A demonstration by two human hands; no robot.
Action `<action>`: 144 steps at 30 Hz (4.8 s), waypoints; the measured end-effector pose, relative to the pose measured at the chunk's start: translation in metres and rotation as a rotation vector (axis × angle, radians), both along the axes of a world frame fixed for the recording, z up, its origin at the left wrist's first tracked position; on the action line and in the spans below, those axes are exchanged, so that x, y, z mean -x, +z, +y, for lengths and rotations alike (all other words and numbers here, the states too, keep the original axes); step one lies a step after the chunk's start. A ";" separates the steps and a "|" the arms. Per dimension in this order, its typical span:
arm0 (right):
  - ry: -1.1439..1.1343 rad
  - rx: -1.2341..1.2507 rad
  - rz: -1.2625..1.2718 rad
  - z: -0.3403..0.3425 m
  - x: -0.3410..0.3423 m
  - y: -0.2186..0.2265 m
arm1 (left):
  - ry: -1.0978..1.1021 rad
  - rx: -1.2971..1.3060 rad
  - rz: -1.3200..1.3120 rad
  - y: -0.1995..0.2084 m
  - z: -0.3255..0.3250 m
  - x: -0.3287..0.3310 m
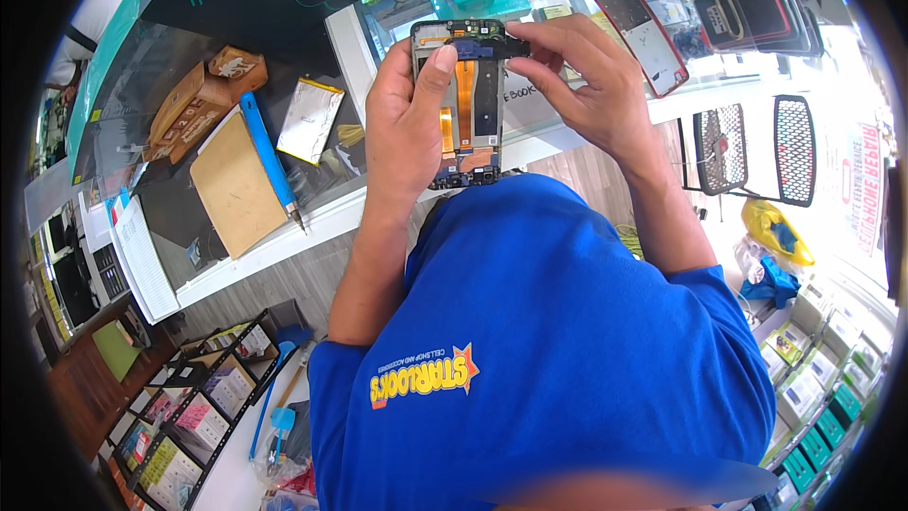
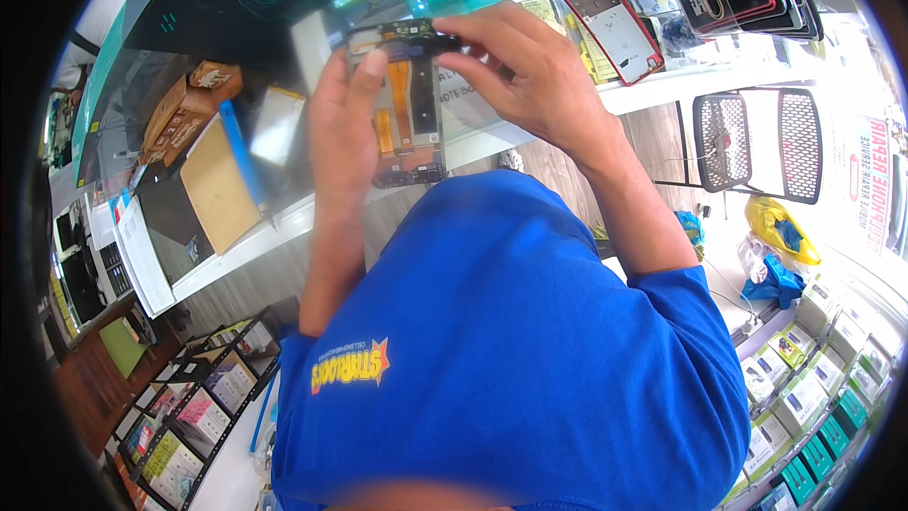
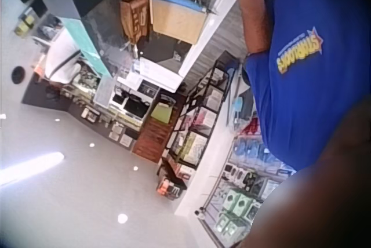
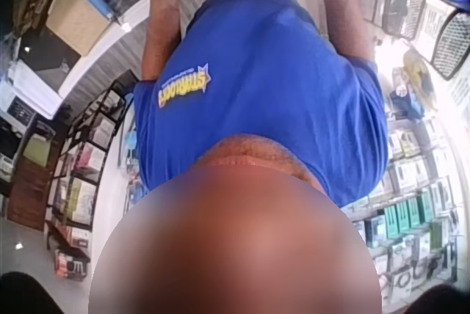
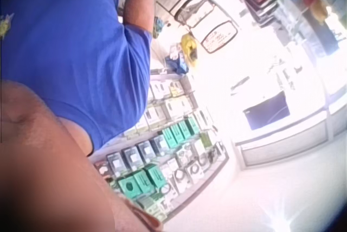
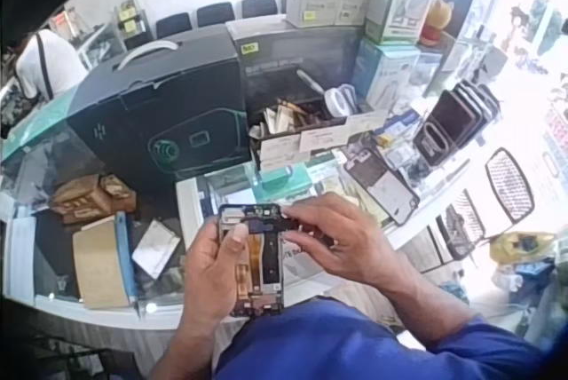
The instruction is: The person uses a blue-handled screwdriver to remove and install screws on a disassembled smartphone. They handle the phone's internal components, including the battery and circuit board, and place a protective sticker on the battery. The person works at a counter in a mobile repair shop.
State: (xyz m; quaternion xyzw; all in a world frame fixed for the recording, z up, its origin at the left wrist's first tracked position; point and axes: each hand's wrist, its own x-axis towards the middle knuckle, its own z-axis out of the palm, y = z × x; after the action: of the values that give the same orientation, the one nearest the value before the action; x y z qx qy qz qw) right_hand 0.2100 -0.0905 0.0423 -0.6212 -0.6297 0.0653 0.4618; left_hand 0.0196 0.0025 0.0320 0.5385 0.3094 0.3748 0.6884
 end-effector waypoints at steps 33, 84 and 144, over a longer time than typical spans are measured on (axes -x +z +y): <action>-0.022 -0.022 0.025 0.007 -0.003 -0.005 | -0.009 -0.074 0.098 0.002 -0.001 -0.008; 0.150 0.282 0.879 -0.005 0.014 0.018 | -0.110 -0.008 0.157 0.041 -0.001 -0.004; 0.306 0.372 1.178 -0.013 -0.004 0.014 | -0.403 0.194 0.217 0.072 0.039 0.005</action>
State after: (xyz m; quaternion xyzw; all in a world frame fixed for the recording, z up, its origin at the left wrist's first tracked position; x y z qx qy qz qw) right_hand 0.2139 -0.1037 0.0567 -0.4539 -0.3299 0.5696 0.6006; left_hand 0.0143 0.0419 0.1037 0.5578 0.3022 0.1385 0.7605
